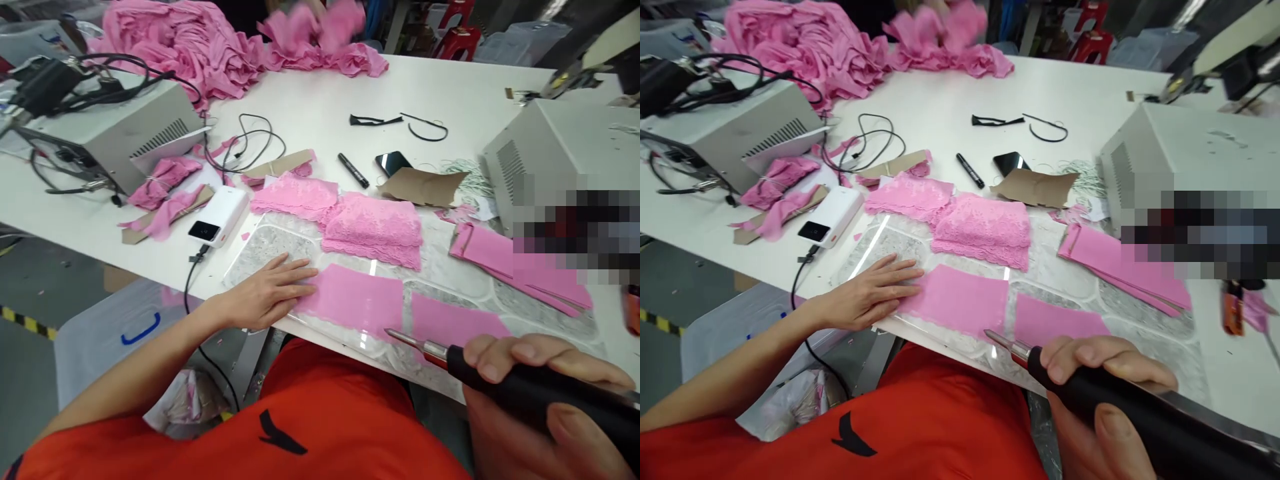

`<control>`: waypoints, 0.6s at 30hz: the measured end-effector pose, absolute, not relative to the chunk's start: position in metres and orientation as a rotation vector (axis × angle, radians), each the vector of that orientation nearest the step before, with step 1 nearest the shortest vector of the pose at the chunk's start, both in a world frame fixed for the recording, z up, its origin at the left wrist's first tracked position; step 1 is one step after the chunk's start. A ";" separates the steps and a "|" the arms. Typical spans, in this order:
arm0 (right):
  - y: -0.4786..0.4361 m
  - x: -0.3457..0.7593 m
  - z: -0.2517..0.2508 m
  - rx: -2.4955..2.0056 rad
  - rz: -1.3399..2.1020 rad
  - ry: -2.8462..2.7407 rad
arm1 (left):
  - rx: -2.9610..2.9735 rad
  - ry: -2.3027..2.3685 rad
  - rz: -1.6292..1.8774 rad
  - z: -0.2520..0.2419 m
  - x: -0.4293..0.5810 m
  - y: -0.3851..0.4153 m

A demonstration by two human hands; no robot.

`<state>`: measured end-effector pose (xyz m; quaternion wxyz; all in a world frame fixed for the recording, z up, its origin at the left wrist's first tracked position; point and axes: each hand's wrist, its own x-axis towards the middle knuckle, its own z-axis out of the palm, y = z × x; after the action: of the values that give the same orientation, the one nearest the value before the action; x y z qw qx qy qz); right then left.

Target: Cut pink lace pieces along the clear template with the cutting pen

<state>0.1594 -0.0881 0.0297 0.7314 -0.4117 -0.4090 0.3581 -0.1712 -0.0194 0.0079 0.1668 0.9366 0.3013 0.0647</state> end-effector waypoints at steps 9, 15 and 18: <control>-0.064 0.103 0.030 -0.739 0.971 -1.026 | 2.643 0.849 0.232 -0.001 -0.193 -0.026; -0.053 0.074 0.025 -0.546 1.065 -1.155 | 2.649 0.820 0.274 -0.006 -0.194 -0.027; -0.051 0.066 0.024 -0.506 1.098 -1.168 | 2.641 0.806 0.320 -0.007 -0.195 -0.027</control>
<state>0.0658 -0.0508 0.0239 0.6672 -0.2241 -0.5176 0.4865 -0.1945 -0.0270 -0.0072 0.1800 0.9346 0.2853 0.1131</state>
